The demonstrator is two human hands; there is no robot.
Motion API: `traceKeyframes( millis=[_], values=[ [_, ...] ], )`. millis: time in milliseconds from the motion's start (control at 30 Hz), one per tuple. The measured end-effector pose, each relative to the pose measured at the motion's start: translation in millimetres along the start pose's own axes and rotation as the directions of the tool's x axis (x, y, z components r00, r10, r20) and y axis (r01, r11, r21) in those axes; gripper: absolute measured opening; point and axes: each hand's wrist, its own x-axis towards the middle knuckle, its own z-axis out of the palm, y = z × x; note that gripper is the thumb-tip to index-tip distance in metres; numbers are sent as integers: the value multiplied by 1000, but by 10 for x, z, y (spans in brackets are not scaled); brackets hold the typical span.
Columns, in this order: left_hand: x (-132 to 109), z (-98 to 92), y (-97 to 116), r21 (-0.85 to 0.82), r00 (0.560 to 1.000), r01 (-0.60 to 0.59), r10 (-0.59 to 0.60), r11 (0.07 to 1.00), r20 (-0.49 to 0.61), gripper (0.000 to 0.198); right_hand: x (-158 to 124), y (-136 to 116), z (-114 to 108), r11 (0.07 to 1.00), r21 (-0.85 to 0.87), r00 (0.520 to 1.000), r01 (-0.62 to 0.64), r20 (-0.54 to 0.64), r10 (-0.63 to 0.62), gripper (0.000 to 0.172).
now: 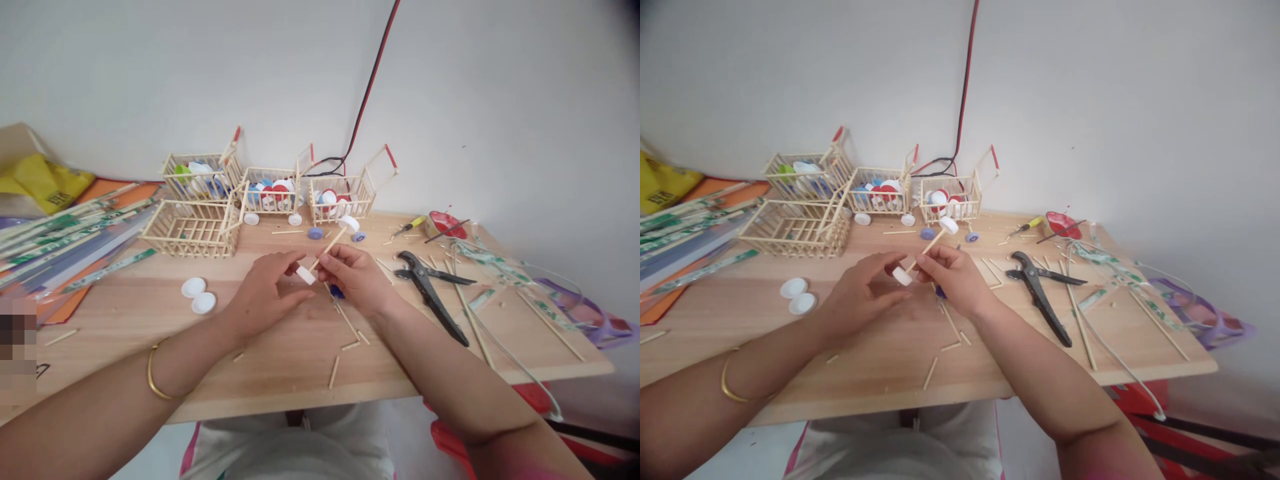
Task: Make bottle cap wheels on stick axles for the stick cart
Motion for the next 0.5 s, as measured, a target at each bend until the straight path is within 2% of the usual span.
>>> traceKeyframes(
  millis=[100,233,500],
  values=[
    [-3,-31,49,-48,999,-15,13,999,-32,42,3,-19,15,987,144,997,-75,-4,76,26],
    [-10,-52,68,-78,998,-27,23,997,-57,33,-6,-66,24,959,237,988,-155,13,156,28],
    [-18,-72,76,-96,999,-39,35,995,-38,44,-9,-45,25,939,291,982,-186,39,182,29]
  ],
)
